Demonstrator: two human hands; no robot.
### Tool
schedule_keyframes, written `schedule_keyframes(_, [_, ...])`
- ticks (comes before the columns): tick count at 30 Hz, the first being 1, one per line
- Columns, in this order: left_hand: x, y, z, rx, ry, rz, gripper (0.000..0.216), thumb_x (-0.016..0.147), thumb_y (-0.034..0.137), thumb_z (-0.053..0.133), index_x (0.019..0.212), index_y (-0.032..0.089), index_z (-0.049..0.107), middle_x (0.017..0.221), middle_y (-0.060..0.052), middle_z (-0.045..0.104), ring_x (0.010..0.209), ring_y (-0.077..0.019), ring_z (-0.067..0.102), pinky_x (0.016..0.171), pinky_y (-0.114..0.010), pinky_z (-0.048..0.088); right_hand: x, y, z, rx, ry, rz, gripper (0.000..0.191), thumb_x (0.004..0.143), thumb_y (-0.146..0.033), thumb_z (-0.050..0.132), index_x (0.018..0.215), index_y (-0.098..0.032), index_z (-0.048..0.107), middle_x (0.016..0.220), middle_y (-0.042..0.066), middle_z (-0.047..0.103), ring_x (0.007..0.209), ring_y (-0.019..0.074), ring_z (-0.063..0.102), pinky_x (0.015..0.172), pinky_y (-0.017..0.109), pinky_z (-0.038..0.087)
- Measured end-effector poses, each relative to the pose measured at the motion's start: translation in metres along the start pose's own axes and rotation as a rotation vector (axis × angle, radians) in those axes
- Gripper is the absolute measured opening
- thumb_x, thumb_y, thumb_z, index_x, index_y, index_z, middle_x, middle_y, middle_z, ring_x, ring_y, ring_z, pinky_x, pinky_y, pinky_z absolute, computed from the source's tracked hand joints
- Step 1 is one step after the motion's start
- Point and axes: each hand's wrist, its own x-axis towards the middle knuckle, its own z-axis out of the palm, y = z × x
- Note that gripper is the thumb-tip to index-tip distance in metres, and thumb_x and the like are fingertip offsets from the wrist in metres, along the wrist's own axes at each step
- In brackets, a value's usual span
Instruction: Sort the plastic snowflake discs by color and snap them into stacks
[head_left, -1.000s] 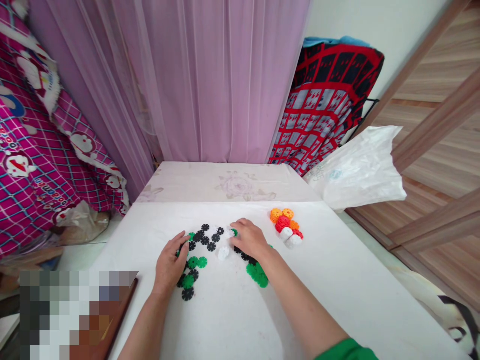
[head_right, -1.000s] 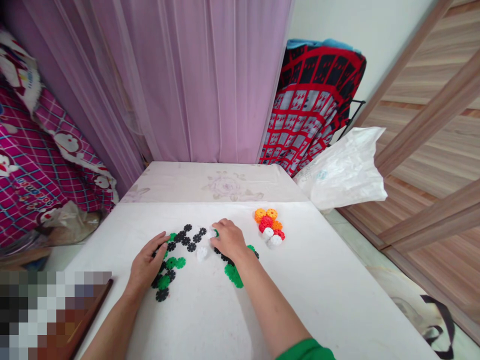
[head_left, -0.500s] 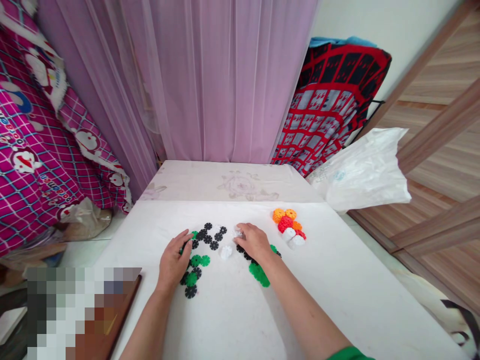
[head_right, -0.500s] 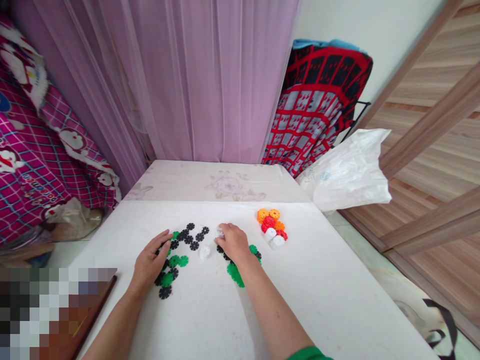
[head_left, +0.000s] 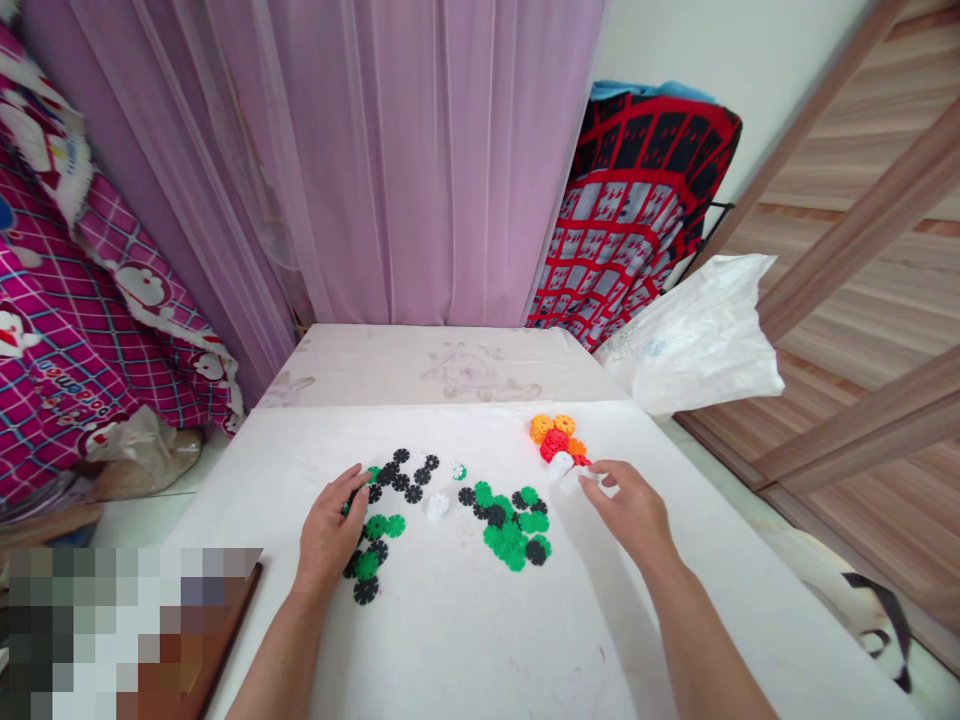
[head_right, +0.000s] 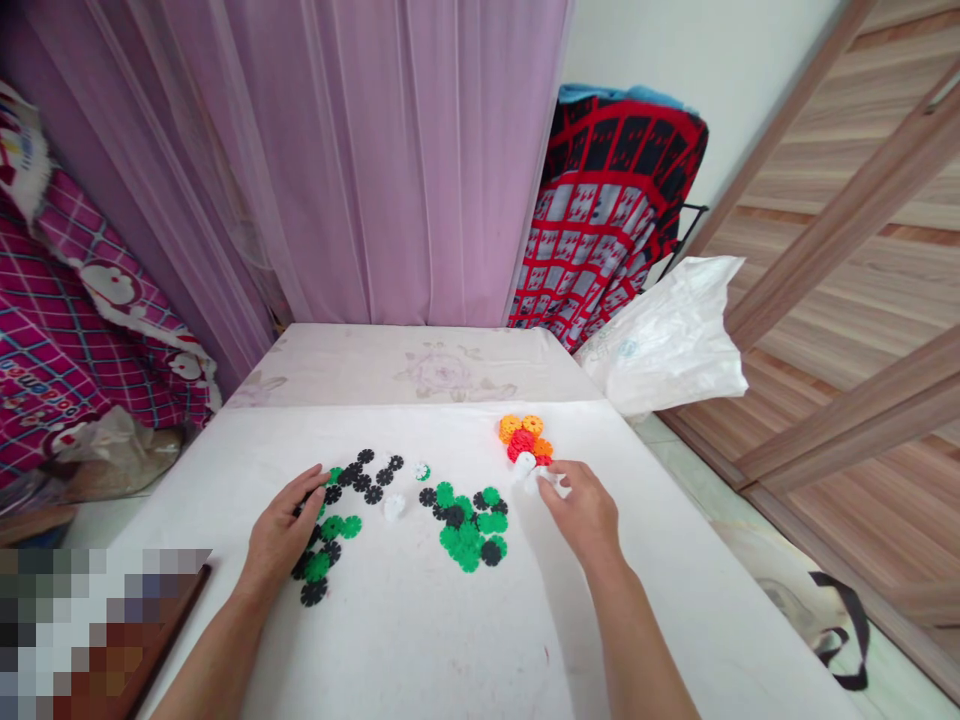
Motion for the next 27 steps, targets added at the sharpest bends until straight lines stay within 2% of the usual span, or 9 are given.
schedule_keyframes(4, [0.000,0.000,0.000,-0.008,-0.003,-0.014,0.036,0.085,0.047,0.048,0.104,0.027,0.072,0.125,-0.004,0.067,0.118,-0.0249,0.061,0.105,-0.044,0.046,0.011,0.015,-0.004,-0.037,-0.044,0.005,0.031,0.072,-0.050,0.054,0.085,-0.024,0.066,0.089,0.003,0.066,0.071,0.0181,0.060,0.064,0.030,0.045])
schedule_keyframes(12, [0.000,0.002,-0.001,-0.002,-0.010,-0.009,0.036,0.084,0.046,0.049,0.104,0.027,0.072,0.125,-0.004,0.067,0.118,-0.0244,0.061,0.105,-0.043,0.046,0.013,0.013,0.008,-0.072,-0.084,-0.039,0.024,0.075,-0.044,0.055,0.086,-0.025,0.066,0.090,0.001,0.065,0.073,0.0167,0.061,0.063,0.029,0.044])
schedule_keyframes(17, [0.000,0.003,-0.002,0.004,-0.005,-0.008,0.036,0.084,0.046,0.049,0.103,0.026,0.072,0.124,-0.004,0.068,0.117,-0.0243,0.061,0.105,-0.042,0.047,0.011,0.008,0.002,-0.094,-0.062,-0.072,0.026,0.078,-0.046,0.051,0.082,-0.025,0.066,0.093,0.002,0.066,0.075,0.0175,0.061,0.062,0.029,0.043])
schedule_keyframes(22, [0.000,0.003,-0.002,0.001,0.001,-0.008,0.034,0.084,0.045,0.049,0.102,0.027,0.073,0.124,-0.003,0.068,0.117,-0.0238,0.062,0.107,-0.043,0.045,-0.006,-0.015,0.000,-0.042,-0.022,-0.115,0.024,0.083,-0.038,0.046,0.081,-0.024,0.065,0.090,0.002,0.067,0.073,0.0159,0.061,0.066,0.028,0.043])
schedule_keyframes(27, [0.000,0.004,-0.001,-0.006,0.004,-0.007,0.034,0.085,0.044,0.049,0.102,0.027,0.073,0.124,-0.004,0.068,0.117,-0.0236,0.062,0.106,-0.043,0.045,-0.018,-0.059,0.035,0.050,-0.277,-0.274,0.018,0.085,-0.029,0.049,0.080,-0.023,0.065,0.085,0.001,0.065,0.071,0.0144,0.061,0.070,0.027,0.044])
